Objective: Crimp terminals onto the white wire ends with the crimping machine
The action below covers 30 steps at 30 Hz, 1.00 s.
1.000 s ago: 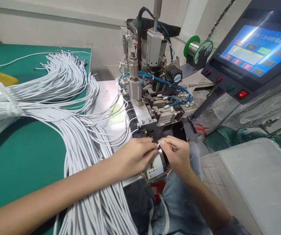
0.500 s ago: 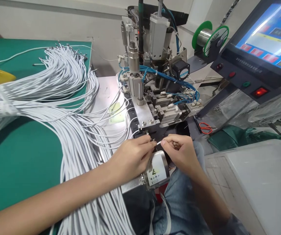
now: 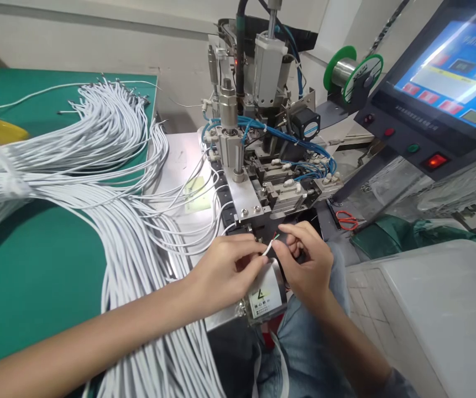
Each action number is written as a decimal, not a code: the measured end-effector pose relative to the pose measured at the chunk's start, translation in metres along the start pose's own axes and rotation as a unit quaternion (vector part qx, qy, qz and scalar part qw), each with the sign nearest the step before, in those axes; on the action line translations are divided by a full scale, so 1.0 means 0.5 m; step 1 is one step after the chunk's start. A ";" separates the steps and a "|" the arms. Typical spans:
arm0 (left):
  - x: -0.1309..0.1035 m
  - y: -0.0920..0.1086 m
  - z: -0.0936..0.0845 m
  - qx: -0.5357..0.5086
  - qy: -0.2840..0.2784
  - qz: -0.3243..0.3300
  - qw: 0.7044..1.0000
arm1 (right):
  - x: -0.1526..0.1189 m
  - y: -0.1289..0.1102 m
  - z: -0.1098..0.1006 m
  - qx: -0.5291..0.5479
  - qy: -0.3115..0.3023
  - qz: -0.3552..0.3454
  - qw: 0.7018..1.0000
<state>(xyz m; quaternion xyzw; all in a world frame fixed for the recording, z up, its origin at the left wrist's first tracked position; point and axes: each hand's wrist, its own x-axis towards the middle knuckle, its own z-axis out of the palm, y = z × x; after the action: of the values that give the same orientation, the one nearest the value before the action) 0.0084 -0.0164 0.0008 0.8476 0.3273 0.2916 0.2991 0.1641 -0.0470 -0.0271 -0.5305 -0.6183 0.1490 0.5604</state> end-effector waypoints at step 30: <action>-0.005 -0.005 0.002 0.052 0.017 0.020 0.998 | 0.001 0.001 -0.003 0.045 -0.057 0.103 0.992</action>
<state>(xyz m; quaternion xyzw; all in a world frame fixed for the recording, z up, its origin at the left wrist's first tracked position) 0.0064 -0.0170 -0.0026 0.8633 0.3302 0.2943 0.2429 0.1658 -0.0471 -0.0264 -0.5561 -0.5840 0.2631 0.5296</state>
